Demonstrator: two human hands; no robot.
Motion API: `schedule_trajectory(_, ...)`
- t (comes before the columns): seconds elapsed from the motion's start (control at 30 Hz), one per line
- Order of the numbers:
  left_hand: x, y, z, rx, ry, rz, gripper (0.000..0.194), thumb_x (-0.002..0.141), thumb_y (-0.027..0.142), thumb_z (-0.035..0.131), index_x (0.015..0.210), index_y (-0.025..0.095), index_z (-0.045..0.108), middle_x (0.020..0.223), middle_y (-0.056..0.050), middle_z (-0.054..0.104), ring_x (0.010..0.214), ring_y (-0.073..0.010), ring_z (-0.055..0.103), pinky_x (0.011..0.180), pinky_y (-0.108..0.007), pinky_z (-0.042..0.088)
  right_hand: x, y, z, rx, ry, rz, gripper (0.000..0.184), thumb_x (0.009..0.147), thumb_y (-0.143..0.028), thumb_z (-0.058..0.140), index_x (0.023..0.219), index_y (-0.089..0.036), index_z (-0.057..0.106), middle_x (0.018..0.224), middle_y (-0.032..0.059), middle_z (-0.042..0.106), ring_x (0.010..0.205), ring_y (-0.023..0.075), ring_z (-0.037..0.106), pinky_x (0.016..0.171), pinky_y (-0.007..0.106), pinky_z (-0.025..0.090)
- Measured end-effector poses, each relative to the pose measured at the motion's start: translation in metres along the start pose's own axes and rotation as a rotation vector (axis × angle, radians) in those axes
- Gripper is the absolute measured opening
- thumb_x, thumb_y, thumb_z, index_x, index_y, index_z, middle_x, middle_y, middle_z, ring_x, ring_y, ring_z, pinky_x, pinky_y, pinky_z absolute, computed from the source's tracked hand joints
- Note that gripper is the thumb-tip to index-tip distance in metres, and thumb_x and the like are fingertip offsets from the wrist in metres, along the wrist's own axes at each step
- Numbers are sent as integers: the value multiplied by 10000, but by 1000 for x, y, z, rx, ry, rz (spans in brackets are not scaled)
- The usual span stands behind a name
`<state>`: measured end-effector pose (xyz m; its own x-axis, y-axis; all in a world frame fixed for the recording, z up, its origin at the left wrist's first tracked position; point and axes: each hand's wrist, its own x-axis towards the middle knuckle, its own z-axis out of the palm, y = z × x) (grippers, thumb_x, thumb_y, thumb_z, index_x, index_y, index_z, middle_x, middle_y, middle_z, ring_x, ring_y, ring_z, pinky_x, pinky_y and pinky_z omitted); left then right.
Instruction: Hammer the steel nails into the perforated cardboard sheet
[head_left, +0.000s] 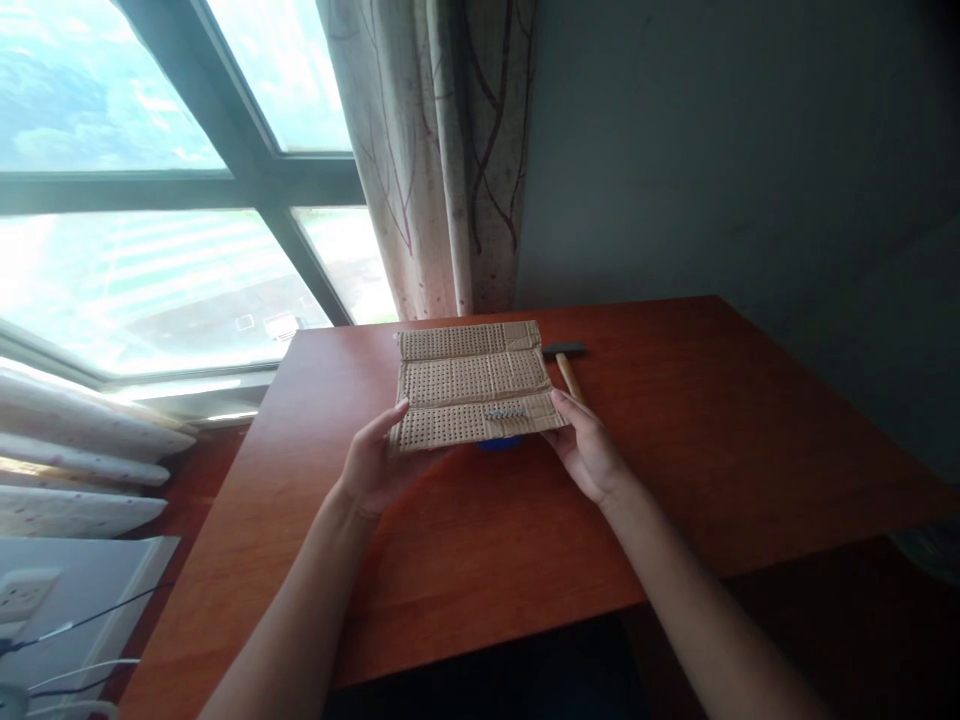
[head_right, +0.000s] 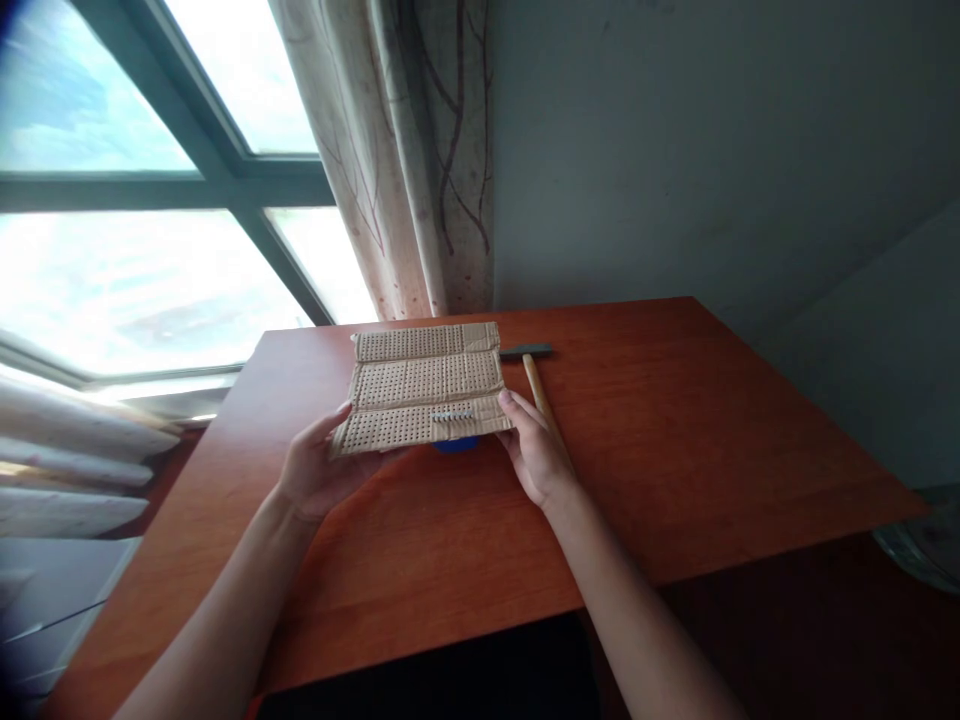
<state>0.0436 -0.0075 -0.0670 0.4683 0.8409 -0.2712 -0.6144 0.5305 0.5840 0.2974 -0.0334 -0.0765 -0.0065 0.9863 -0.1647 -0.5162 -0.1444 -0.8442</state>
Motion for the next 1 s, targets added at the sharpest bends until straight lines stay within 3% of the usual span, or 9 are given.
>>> schedule_trajectory(0.17,1,-8,14,-15,8,28,443,906,278,526,1318,122,578,1320,-131,646,1232,-323,588,1100,-527,438,-3,-8,-1,-29,46,-46,226,868,-442,675,1019,-284,735,1095,21,746,1155,243,624,962,417,518)
schedule_trajectory(0.3,11,-19,35,18,4,28,457,859,233,565,1301,120,599,1230,-124,688,1163,-305,623,1062,-476,479,-6,-24,-16,-44,97,-93,225,845,-437,695,988,-268,731,1081,23,747,1097,239,654,931,405,541)
schedule_trajectory(0.47,45,-44,80,25,-44,-16,339,809,198,614,1125,94,679,1147,-122,708,1035,-253,656,951,-375,534,-6,-60,-59,-83,206,-147,164,830,-360,705,953,-256,735,1032,6,750,1043,211,672,885,352,563)
schedule_trajectory(0.63,91,-75,120,12,-94,-59,243,788,197,631,1006,106,688,1074,-110,708,1003,-234,649,914,-357,534,1,-96,-111,-141,302,-209,158,815,-337,701,954,-267,729,1040,3,744,1038,210,672,875,361,568)
schedule_trajectory(0.8,127,-106,127,16,-60,-114,204,771,191,645,970,146,662,1112,-110,688,1060,-232,629,960,-373,502,18,-97,-152,-159,386,-165,194,838,-356,632,972,-248,720,1039,45,746,991,225,687,889,423,555)
schedule_trajectory(1.0,145,-124,124,32,-41,-109,214,763,177,690,972,173,643,1163,-103,682,1104,-235,624,1005,-388,471,30,-89,-180,-248,454,-210,237,828,-431,596,922,-238,697,972,90,739,934,264,694,827,473,558)
